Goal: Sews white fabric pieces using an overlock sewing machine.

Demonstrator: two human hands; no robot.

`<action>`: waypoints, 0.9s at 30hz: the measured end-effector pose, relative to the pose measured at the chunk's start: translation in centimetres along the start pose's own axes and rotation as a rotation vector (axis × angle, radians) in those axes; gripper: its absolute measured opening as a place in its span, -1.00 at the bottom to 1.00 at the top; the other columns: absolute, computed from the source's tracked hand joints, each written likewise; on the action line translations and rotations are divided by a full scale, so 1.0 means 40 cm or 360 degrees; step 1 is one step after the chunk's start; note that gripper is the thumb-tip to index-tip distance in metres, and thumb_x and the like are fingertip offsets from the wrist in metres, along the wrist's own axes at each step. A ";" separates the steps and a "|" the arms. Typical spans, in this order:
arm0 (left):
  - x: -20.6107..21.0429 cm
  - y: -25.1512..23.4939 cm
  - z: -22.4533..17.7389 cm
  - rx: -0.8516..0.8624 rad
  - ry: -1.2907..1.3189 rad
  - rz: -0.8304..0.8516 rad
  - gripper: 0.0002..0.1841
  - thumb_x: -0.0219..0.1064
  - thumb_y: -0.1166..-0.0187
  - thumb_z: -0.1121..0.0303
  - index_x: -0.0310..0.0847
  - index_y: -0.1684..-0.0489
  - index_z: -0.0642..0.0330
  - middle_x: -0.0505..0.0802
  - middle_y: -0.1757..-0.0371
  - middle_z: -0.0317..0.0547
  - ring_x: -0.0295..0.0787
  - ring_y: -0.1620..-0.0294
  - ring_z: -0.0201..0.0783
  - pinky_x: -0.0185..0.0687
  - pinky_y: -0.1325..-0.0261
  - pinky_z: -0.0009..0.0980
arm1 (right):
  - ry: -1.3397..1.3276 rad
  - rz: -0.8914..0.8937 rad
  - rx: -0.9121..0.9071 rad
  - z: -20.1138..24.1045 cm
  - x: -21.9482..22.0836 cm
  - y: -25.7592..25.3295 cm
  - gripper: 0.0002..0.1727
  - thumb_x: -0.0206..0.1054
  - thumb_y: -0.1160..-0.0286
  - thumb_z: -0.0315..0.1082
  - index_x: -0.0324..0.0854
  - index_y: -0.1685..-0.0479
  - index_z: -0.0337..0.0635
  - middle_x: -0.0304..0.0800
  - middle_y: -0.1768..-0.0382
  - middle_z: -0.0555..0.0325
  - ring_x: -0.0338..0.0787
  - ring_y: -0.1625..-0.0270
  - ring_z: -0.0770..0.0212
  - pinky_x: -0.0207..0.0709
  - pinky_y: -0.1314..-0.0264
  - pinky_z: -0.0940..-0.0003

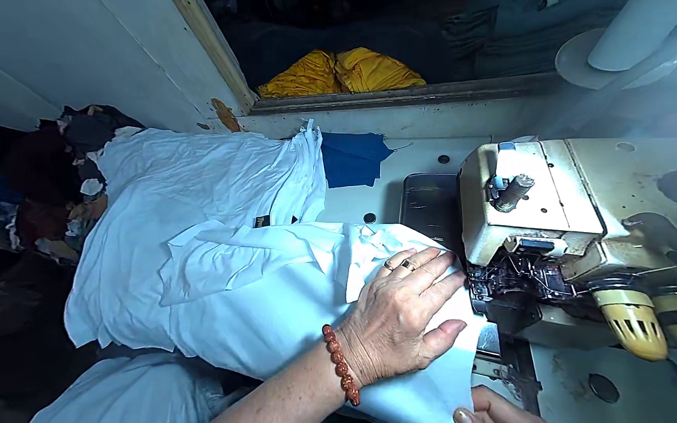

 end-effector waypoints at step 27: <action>-0.146 0.036 0.065 -0.0128 0.0265 -0.0184 -0.79 0.24 -0.59 0.54 0.77 0.04 0.47 0.71 -0.35 0.50 0.70 -0.45 -0.10 0.55 -0.54 -0.38 | 0.2907 -0.0924 -0.0363 0.159 -0.478 0.084 -0.89 0.47 -0.09 -0.39 0.74 0.51 -0.27 0.70 0.45 -0.15 0.74 0.33 -0.30 0.47 0.32 -0.19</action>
Point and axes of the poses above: each hand's wrist, its own y-axis away from the middle knuckle, its own x-axis out of the palm, z = x × y, the point moved 3 cm from there along -y, towards the middle knuckle
